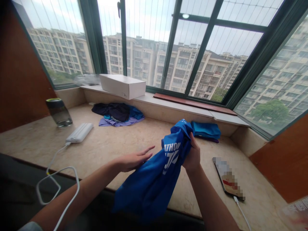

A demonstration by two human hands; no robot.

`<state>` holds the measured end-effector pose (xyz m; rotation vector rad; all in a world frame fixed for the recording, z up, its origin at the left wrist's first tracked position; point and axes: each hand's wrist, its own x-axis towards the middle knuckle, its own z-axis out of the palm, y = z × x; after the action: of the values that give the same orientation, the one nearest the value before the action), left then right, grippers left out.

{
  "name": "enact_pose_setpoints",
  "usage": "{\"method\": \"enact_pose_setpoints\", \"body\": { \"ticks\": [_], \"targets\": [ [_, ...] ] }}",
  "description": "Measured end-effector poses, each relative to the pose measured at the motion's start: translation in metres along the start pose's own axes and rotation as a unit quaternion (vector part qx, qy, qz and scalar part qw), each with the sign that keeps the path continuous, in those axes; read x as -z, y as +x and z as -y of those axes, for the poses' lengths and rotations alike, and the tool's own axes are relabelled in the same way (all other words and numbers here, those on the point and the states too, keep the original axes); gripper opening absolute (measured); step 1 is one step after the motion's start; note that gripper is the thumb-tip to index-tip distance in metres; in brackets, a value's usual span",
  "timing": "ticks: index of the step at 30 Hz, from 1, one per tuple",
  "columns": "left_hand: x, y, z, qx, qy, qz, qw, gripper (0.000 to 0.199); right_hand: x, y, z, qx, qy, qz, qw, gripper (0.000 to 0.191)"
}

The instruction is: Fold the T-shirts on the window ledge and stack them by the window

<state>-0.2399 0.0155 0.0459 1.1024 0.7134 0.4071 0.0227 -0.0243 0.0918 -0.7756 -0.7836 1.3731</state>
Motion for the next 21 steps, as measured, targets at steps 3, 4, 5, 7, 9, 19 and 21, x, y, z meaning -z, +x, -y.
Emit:
{"method": "enact_pose_setpoints", "body": {
  "ticks": [3,4,5,7,9,19,21],
  "targets": [
    [-0.027,0.013,0.008,0.002,-0.04,0.057,0.998,0.094,-0.01,-0.004,-0.004,-0.006,0.008,0.018,1.0,0.04],
    [-0.035,0.017,0.008,-0.013,-0.071,0.071,0.995,0.092,-0.012,-0.005,-0.006,-0.023,0.011,0.03,0.999,0.042],
    [-0.042,0.02,0.008,-0.035,-0.107,0.078,0.991,0.089,-0.014,-0.007,-0.007,-0.044,0.013,0.044,0.998,0.045],
    [-0.048,0.022,0.004,-0.109,-0.178,0.06,0.976,0.085,-0.013,-0.011,-0.007,-0.077,0.019,0.065,0.995,0.051],
    [-0.043,0.019,-0.005,-0.21,-0.225,-0.003,0.952,0.085,-0.005,-0.012,-0.005,-0.081,0.018,0.062,0.995,0.056],
    [0.028,-0.011,-0.043,-0.355,0.028,-0.246,0.901,0.047,0.072,0.013,-0.023,0.066,-0.475,-0.147,0.865,0.049],
    [0.028,-0.007,-0.042,-0.331,0.124,-0.234,0.906,0.041,0.073,0.012,-0.034,0.077,-0.512,-0.143,0.844,0.042]
  ]
}}
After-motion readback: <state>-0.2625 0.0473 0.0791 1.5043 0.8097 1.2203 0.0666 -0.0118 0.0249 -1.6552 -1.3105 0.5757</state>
